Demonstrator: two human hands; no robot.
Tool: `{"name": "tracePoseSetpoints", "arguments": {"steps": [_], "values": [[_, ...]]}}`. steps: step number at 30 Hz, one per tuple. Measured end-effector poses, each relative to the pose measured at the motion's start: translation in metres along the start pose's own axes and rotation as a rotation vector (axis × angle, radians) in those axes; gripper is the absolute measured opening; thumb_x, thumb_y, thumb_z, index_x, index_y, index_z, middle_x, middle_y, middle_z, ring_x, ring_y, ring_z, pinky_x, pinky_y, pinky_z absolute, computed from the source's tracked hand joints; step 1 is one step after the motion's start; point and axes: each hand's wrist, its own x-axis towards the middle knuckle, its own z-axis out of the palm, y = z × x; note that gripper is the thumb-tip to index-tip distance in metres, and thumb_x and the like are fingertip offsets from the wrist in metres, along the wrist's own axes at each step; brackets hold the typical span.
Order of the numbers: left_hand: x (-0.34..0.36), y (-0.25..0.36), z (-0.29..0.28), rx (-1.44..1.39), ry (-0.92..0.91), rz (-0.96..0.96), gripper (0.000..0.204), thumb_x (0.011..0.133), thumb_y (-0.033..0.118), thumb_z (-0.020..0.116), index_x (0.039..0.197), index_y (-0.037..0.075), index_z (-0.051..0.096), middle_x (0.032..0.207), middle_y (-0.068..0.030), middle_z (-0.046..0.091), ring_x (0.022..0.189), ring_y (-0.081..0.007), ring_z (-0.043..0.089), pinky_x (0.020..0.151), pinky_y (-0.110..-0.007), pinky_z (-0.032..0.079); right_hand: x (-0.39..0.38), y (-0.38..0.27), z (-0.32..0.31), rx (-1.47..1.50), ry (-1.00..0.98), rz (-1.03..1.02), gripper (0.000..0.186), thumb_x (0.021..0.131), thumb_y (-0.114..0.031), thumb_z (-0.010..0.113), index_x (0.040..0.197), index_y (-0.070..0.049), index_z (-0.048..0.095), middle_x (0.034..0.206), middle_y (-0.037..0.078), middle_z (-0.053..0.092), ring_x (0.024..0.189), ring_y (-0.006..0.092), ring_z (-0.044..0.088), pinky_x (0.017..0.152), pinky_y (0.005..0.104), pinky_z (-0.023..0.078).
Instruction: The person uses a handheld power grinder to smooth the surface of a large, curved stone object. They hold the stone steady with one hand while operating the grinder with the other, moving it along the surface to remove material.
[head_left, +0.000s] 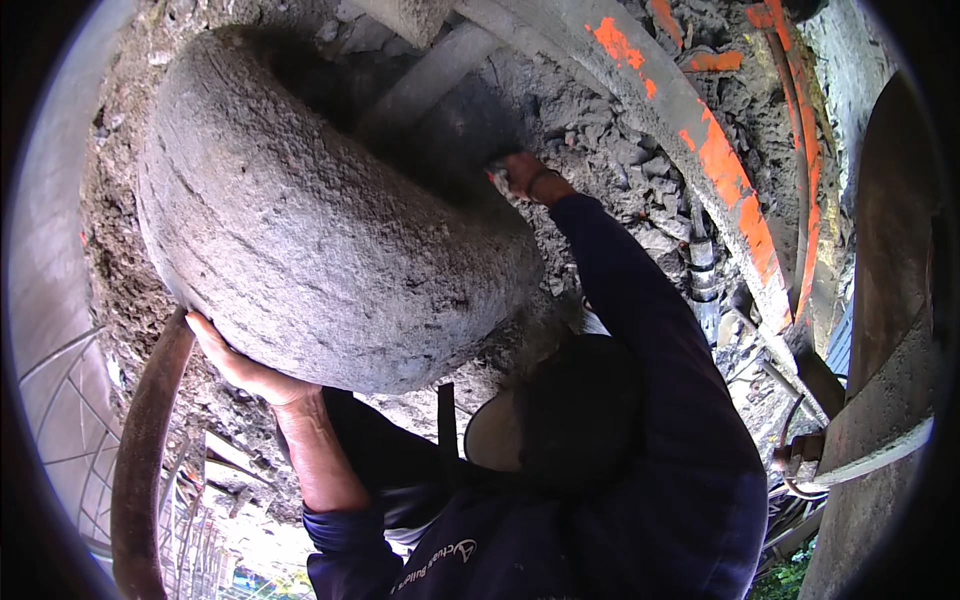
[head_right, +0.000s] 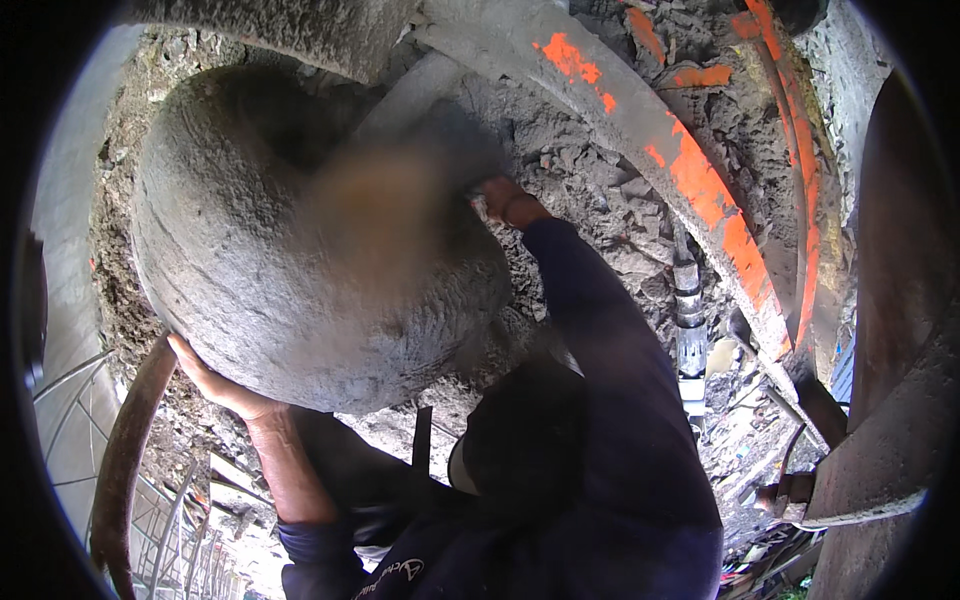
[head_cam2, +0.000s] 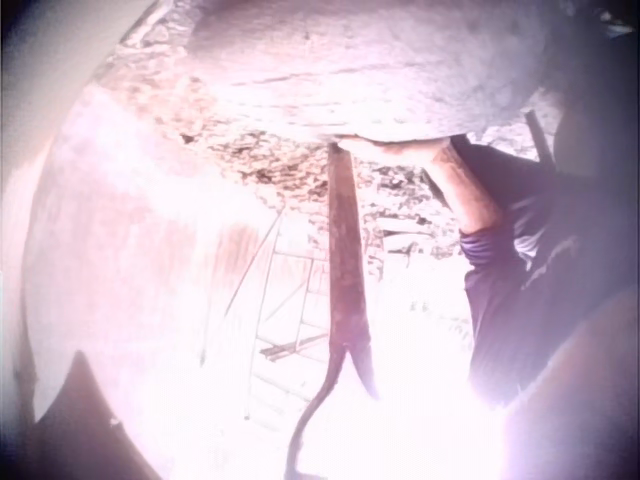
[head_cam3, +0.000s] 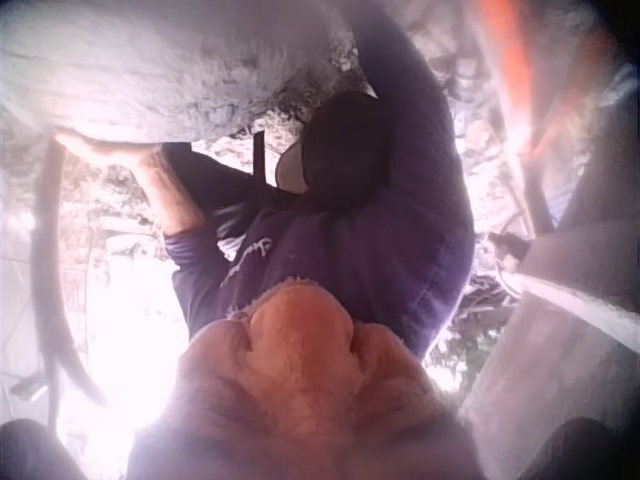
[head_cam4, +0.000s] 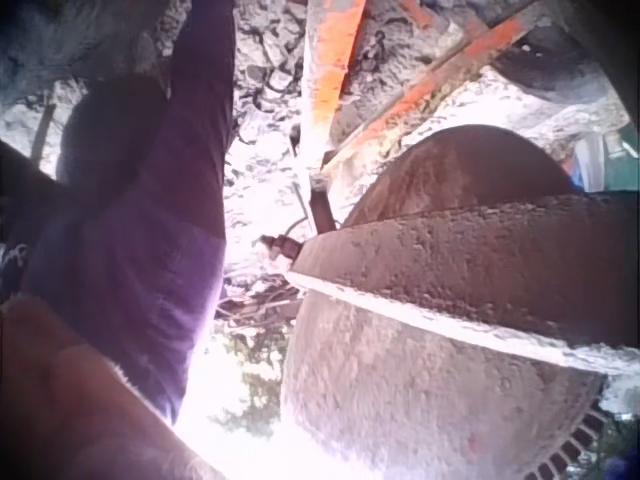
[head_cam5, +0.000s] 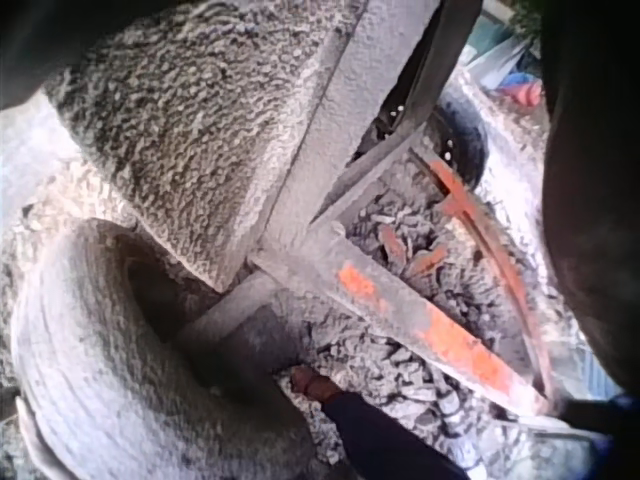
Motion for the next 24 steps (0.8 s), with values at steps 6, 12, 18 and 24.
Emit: {"name": "tracePoseSetpoints", "arguments": {"steps": [6,12,18,24], "values": [[0.002,-0.004,-0.008,-0.055,-0.029,-0.018,0.081,0.106,0.060,0.044,0.163,0.004,0.030,0.166,-0.0155,0.033,0.149,-0.0303,0.038,0.122,-0.050,0.034,-0.080,-0.010,0.010,0.035,-0.282,0.018,0.049,0.090,-0.026,0.074,0.135,-0.008,0.068,0.126,0.019,0.073,0.121,0.0378,0.067,0.106,0.0451,0.052],[0.001,0.001,-0.009,-0.102,-0.056,-0.088,0.079,0.106,0.058,0.046,0.163,0.006,0.030,0.164,-0.0135,0.037,0.147,-0.0298,0.041,0.121,-0.048,0.036,-0.163,-0.031,0.038,0.231,-0.461,0.034,0.043,0.084,-0.032,0.077,0.107,0.004,0.074,0.107,0.020,0.077,0.090,0.0350,0.076,0.079,0.0446,0.059],[-0.003,0.006,-0.002,-0.095,-0.125,-0.078,0.085,0.102,0.063,0.054,0.161,0.005,0.034,0.160,-0.0131,0.042,0.144,-0.0300,0.043,0.118,-0.048,0.038,-0.171,-0.039,-0.027,0.274,-0.107,0.530,0.032,0.092,-0.031,0.073,0.104,-0.001,0.075,0.092,0.023,0.076,0.085,0.0367,0.074,0.073,0.0500,0.056],[-0.002,-0.002,-0.007,-0.171,-0.153,-0.124,0.089,0.099,0.066,0.055,0.161,0.006,0.033,0.160,-0.0171,0.039,0.143,-0.0358,0.043,0.116,-0.054,0.039,-0.217,-0.069,-0.022,0.459,0.350,0.490,0.049,0.089,-0.024,0.077,0.128,0.003,0.067,0.096,0.022,0.076,0.084,0.0324,0.075,0.075,0.0452,0.058]]}}
